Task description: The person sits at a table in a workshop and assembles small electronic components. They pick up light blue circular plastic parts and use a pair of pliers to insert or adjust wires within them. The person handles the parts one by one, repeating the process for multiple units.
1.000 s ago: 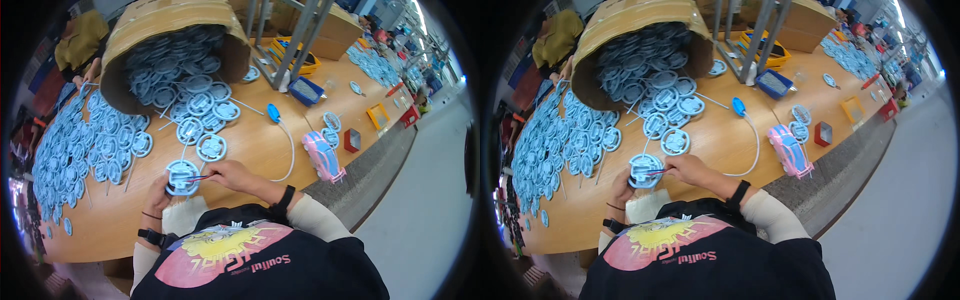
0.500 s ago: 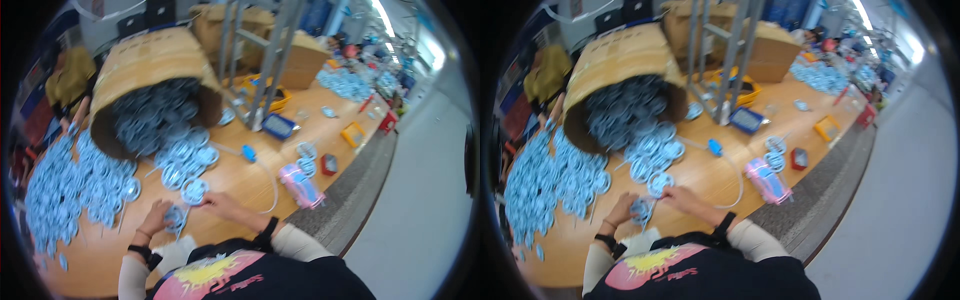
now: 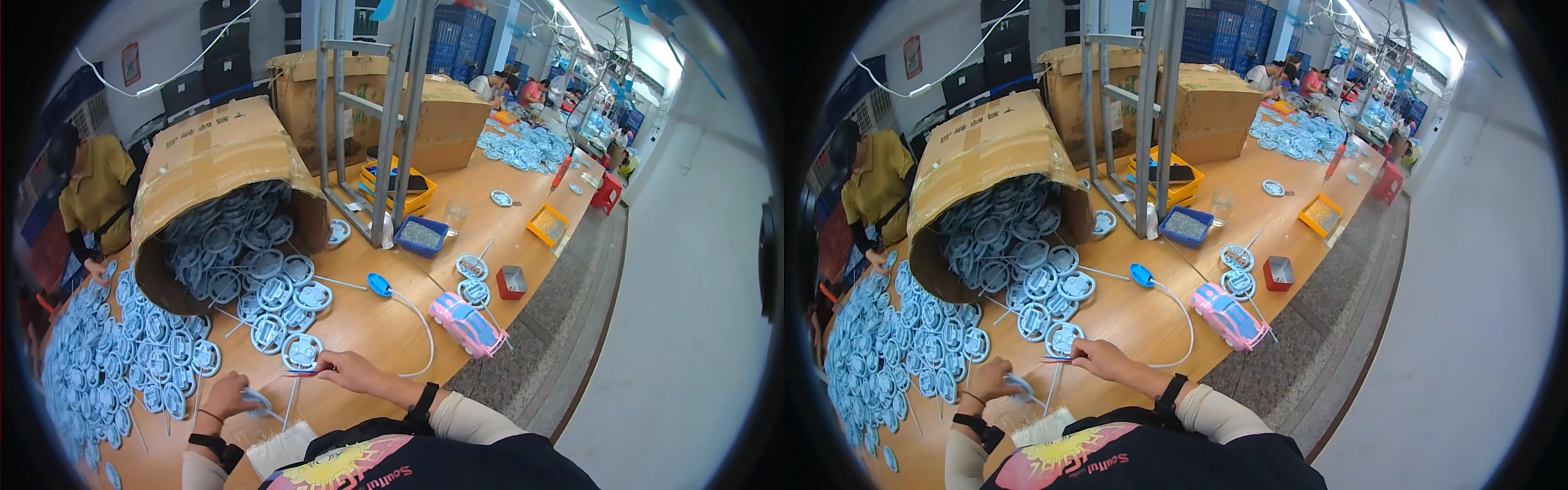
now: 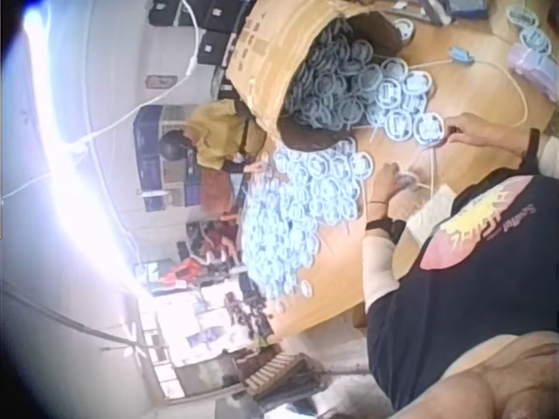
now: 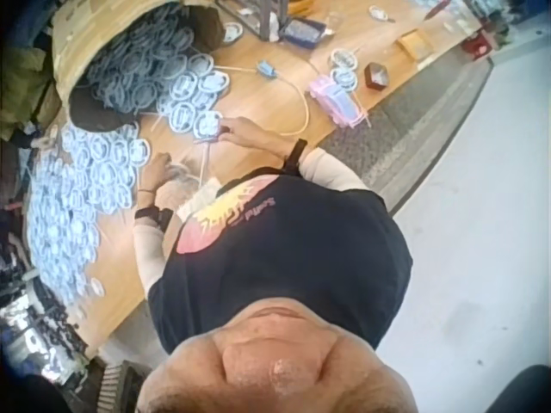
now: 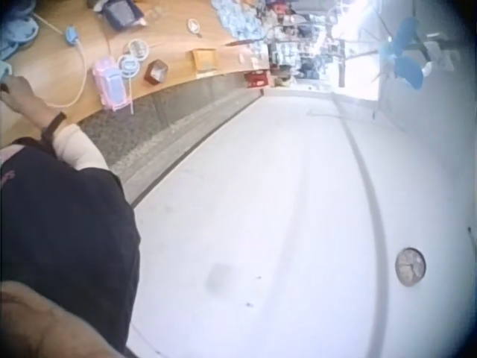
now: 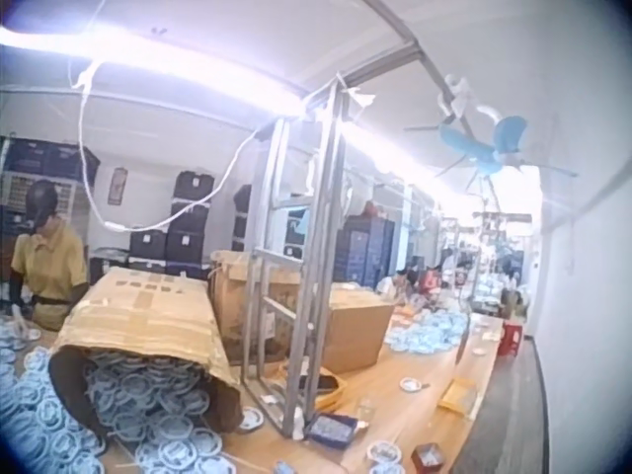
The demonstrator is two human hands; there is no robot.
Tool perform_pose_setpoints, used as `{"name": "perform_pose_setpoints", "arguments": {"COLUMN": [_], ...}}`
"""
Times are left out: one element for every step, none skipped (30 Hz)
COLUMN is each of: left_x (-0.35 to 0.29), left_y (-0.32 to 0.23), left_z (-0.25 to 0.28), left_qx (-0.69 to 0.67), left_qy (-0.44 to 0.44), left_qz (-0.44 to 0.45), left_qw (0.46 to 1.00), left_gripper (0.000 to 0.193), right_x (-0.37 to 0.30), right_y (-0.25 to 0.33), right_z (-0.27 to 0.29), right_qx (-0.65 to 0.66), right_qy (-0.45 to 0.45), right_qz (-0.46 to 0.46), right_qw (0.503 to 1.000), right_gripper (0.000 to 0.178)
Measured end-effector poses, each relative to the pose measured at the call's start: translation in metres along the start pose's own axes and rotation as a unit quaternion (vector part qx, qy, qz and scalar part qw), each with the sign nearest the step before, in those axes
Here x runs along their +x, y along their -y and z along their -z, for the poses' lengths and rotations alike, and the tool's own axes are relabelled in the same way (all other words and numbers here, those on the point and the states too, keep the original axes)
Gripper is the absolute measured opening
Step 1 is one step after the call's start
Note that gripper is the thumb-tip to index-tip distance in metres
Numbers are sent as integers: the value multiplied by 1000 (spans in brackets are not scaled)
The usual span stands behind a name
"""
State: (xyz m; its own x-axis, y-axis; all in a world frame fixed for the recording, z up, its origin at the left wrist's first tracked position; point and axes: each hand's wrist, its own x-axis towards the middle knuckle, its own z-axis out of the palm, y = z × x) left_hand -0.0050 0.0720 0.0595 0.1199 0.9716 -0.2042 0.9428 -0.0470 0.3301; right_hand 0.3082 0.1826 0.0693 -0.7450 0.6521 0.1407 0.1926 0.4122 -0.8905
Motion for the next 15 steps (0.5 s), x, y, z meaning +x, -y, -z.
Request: {"name": "perform_pose_setpoints", "arguments": {"left_x": [-10, -17, -28, -40, -48, -55, -63, -65, -68, -76, -79, -71, -57, -49, -34], "left_y": [15, 18, 16, 11, 9, 8, 1, -3, -6, -9, -12, -22, -34, -35, -58], "left_z": [6, 13, 23, 38, 47, 58, 69, 68, 66, 61, 50, 39, 27, 13, 12], "left_qx": [-37, -75, -136, -198, -227, -254, -277, -358, -435, -508, -576, -616, -657, -673, -702], "left_qy": [-9, -17, -61, -104, -139, -175, -193, -222, -251, -282, -276, -273, -268, -233, -232], "left_qz": [23, 42, 91, 140, 146, 152, 177, 174, 171, 171, 180, 155, 133, 130, 133], "left_qw": [999, 996, 985, 965, 953, 939, 925, 890, 847, 796, 749, 723, 692, 690, 660], "left_gripper": [38, 35, 28, 22, 17, 12, 11, 12, 14, 15, 18, 19, 19, 22, 23], "right_x": [1, 1, 2, 3, 3, 4, 5, 7, 10, 12, 13, 17, 17, 17, 17], "right_y": [0, -1, -3, -5, -6, -5, -1, 4, 12, 25, 36, 48, 57, 62, 59], "right_z": [0, 1, 2, 4, 4, 6, 6, 7, 7, 4, 0, 0, 2, -1, -3], "right_qx": [3, 4, 4, 4, 4, 7, 9, 11, 18, 29, 39, 26, 13, 12, -28], "right_qy": [-6, -14, -28, -43, -56, -65, -70, -76, -68, -55, -36, -38, -37, -32, -23], "right_qz": [-1, -3, -4, -6, -8, -10, -10, -10, 9, 29, 43, 54, 59, 66, 39], "right_qw": [1000, 1000, 1000, 999, 998, 998, 997, 997, 997, 998, 998, 997, 997, 997, 999], "right_gripper": [15, 15, 15, 15, 15, 15, 16, 16, 16, 15, 15, 15, 14, 14, 13]}}
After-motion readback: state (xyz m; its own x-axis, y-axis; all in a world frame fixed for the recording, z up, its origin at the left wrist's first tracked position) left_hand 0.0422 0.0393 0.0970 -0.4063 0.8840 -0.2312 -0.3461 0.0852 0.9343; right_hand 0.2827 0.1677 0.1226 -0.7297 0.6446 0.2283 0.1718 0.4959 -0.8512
